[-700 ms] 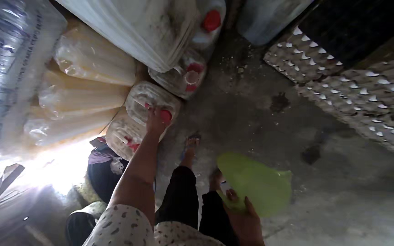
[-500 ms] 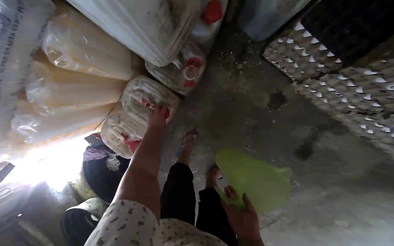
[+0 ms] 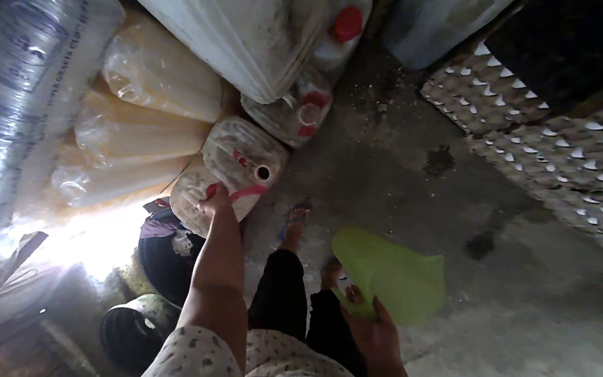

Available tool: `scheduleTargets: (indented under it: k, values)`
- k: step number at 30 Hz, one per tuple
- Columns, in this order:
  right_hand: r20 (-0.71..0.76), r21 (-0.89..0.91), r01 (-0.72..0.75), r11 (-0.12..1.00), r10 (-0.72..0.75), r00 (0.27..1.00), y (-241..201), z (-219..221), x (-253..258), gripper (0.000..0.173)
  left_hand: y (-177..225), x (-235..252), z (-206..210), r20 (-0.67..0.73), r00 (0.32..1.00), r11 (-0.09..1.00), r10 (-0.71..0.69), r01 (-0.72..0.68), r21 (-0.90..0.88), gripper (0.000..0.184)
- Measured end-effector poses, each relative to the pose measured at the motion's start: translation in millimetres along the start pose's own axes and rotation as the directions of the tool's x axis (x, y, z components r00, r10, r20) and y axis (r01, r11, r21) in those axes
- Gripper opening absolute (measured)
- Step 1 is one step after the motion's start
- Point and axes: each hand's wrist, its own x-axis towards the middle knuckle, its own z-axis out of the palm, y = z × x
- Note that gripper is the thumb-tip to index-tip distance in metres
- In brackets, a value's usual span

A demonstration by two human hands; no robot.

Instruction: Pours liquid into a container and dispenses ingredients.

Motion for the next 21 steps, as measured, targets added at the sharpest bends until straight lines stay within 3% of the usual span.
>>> scheduleTargets:
  k: [3,5,10,14,15,17,18,21]
  values:
    - [0.035,-0.017,-0.015,1.000,0.016,0.999,1.0,-0.3,3.1,0.051,-18.8,53.4,-53.0,-0.138,0.990,0.981,-0.007,0.034,0.192,0.114]
    - [0.021,-0.025,-0.025,0.999,0.026,0.999,2.3,1.4,5.3,0.051,-16.9,64.2,-81.1,-0.152,0.988,0.964,0.025,0.017,0.265,0.109]
    - [-0.081,-0.106,-0.024,0.994,0.016,0.997,7.1,8.9,14.0,0.045,-15.4,87.4,-92.7,0.101,0.945,0.847,0.312,-0.325,0.420,0.088]
    - [-0.111,-0.179,-0.020,0.984,0.000,0.994,9.3,21.8,20.8,0.043,-7.1,89.1,-84.9,0.200,0.941,0.639,0.272,-0.332,0.694,0.100]
    - [-0.134,-0.208,-0.024,0.978,-0.004,0.991,10.0,25.5,23.3,0.042,-1.4,85.5,-82.4,0.206,0.923,0.603,0.325,-0.370,0.707,0.097]
    - [-0.210,-0.292,-0.043,0.955,-0.020,0.977,10.1,36.3,29.4,0.035,19.1,74.1,-74.4,0.319,0.810,0.517,0.492,-0.567,0.641,0.080]
    - [-0.249,-0.337,-0.057,0.940,-0.030,0.968,9.6,42.6,33.7,0.032,32.7,70.0,-66.0,0.427,0.705,0.416,0.566,-0.691,0.591,0.070]
    - [-0.306,-0.466,-0.103,0.879,-0.051,0.951,8.6,57.3,52.4,0.026,73.5,74.8,-16.8,0.760,0.253,-0.066,0.598,-0.930,0.361,0.054]
